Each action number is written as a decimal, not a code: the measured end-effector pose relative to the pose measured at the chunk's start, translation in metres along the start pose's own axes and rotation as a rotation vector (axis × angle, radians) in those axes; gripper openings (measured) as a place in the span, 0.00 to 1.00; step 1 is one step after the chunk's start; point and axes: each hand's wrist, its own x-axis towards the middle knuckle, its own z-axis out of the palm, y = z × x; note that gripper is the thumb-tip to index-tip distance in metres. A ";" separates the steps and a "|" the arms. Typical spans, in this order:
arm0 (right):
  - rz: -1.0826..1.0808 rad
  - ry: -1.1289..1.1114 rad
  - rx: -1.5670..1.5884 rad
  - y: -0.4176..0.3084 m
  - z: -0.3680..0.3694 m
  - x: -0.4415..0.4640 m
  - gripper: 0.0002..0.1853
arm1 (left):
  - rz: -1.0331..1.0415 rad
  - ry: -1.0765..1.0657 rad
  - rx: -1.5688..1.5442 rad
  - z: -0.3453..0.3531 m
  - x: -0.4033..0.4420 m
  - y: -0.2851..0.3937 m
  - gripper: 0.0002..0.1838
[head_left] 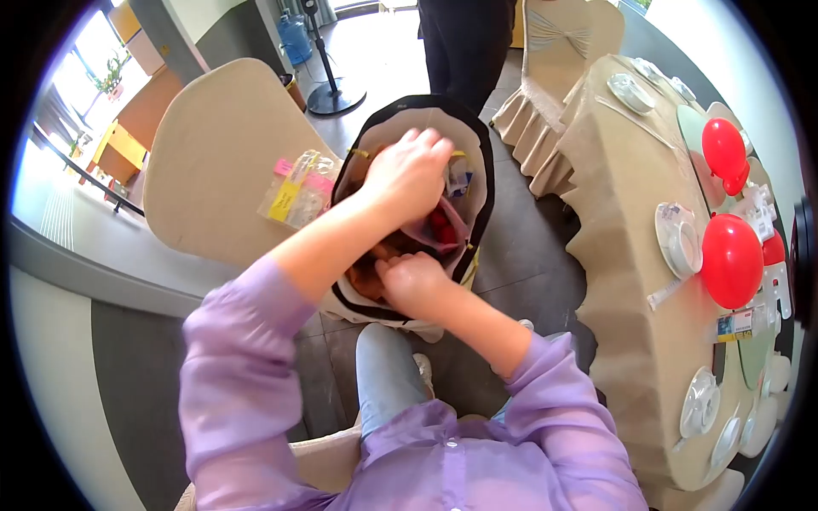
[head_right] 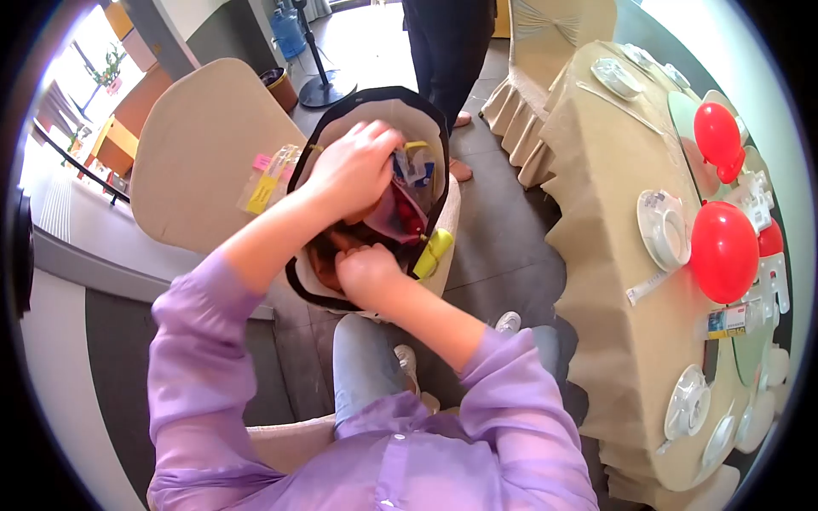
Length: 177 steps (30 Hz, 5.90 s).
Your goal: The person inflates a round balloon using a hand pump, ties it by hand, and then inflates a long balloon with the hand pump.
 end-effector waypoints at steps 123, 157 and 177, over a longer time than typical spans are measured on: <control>1.222 0.324 0.790 -0.118 -0.031 -0.370 0.32 | -0.945 -0.328 -2.135 0.130 -0.171 0.246 0.12; 1.183 0.385 0.695 -0.143 -0.046 -0.398 0.33 | -0.838 -0.454 -2.087 0.108 -0.169 0.279 0.09; 1.202 0.417 0.596 -0.153 -0.049 -0.397 0.30 | -0.788 -0.502 -2.041 0.102 -0.173 0.274 0.09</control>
